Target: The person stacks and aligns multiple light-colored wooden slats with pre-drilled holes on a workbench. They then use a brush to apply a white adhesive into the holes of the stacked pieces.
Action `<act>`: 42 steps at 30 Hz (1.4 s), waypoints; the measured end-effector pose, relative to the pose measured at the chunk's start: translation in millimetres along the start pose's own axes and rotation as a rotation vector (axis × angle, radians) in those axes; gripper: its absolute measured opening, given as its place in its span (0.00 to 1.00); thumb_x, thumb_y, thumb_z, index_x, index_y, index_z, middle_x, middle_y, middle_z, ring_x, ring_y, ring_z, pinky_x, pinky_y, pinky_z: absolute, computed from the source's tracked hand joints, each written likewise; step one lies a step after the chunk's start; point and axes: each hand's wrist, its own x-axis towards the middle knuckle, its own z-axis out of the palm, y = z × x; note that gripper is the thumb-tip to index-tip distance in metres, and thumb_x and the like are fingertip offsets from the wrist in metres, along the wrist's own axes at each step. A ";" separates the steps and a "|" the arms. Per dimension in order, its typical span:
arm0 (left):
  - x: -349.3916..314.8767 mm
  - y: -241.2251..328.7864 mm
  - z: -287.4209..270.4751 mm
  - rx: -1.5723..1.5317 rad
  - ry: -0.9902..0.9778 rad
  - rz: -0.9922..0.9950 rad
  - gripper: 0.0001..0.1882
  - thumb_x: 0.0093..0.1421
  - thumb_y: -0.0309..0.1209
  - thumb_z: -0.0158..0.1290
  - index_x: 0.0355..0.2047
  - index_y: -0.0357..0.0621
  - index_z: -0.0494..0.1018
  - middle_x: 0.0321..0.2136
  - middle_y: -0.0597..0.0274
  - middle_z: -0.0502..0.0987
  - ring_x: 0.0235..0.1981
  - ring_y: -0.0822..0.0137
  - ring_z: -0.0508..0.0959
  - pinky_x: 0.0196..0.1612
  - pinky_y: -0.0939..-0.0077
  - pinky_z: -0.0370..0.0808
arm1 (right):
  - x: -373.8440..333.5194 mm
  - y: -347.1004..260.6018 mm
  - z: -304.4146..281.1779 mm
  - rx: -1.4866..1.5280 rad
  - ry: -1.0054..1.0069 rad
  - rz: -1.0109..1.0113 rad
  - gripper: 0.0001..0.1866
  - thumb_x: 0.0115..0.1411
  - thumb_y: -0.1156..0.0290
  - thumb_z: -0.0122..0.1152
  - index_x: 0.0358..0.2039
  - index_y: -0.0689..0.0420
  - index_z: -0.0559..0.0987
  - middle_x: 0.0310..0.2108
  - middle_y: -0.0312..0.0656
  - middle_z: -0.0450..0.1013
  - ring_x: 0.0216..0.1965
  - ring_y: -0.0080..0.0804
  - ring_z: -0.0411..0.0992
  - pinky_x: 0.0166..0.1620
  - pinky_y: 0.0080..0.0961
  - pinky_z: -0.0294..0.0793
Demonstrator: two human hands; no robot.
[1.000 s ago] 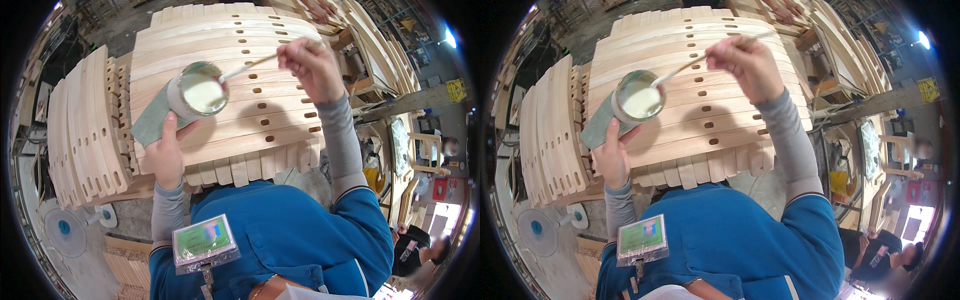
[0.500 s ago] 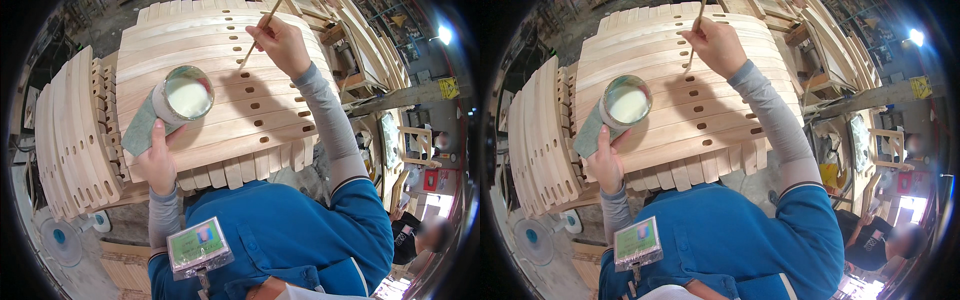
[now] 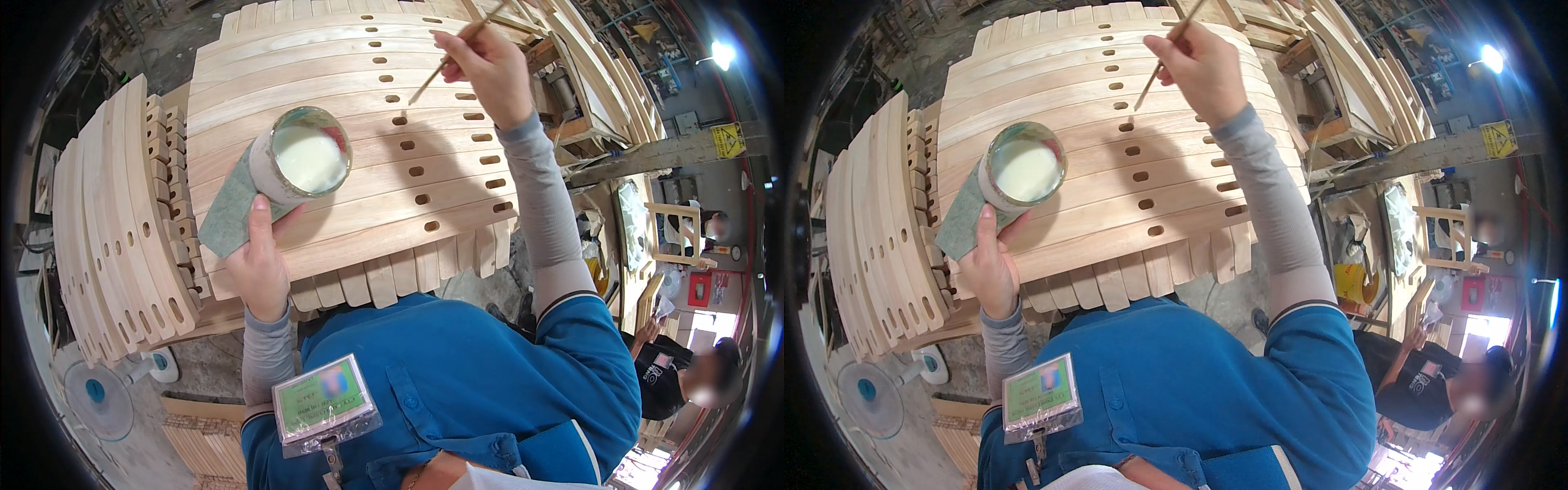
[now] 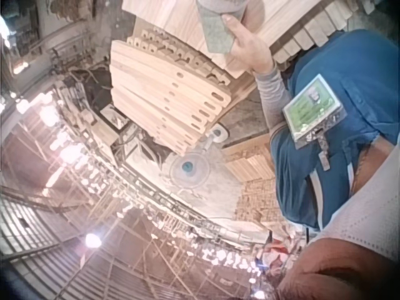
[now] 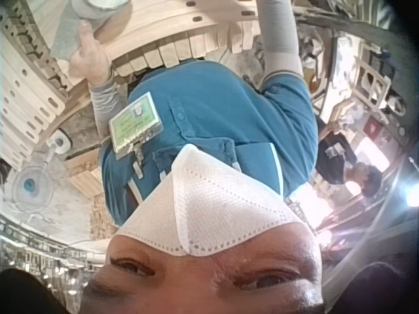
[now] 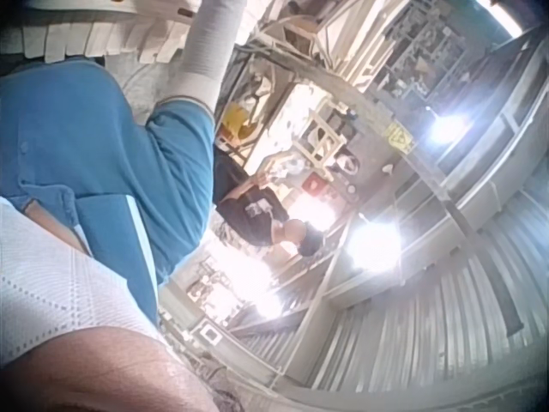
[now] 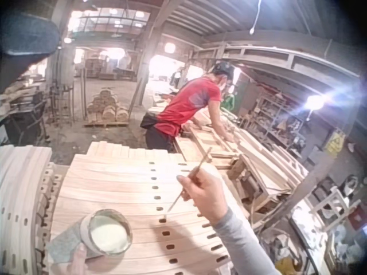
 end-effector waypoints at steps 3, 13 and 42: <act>0.2 -1.4 -1.0 0.005 -0.005 0.004 0.15 0.61 0.26 0.42 0.46 0.29 0.64 0.43 0.54 0.69 0.39 0.66 0.73 0.38 0.70 0.79 | -15.4 -3.5 -6.5 0.236 -0.001 0.095 0.13 0.53 0.68 0.61 0.26 0.67 0.72 0.19 0.39 0.71 0.20 0.22 0.72 0.23 0.17 0.76; -0.1 -0.7 -2.2 -0.018 -0.024 -0.028 0.15 0.61 0.26 0.42 0.46 0.30 0.64 0.44 0.54 0.69 0.40 0.67 0.73 0.37 0.70 0.80 | -33.9 -8.2 9.7 -0.235 -0.022 -0.127 0.10 0.52 0.72 0.59 0.31 0.63 0.70 0.21 0.43 0.73 0.24 0.32 0.74 0.28 0.23 0.73; -65.5 27.4 97.7 0.124 -0.159 0.118 0.16 0.61 0.26 0.42 0.48 0.32 0.63 0.42 0.55 0.70 0.40 0.66 0.74 0.38 0.69 0.79 | -102.8 -26.6 -109.9 0.614 -0.305 -0.165 0.06 0.55 0.76 0.56 0.31 0.66 0.74 0.28 0.47 0.74 0.30 0.32 0.75 0.34 0.24 0.78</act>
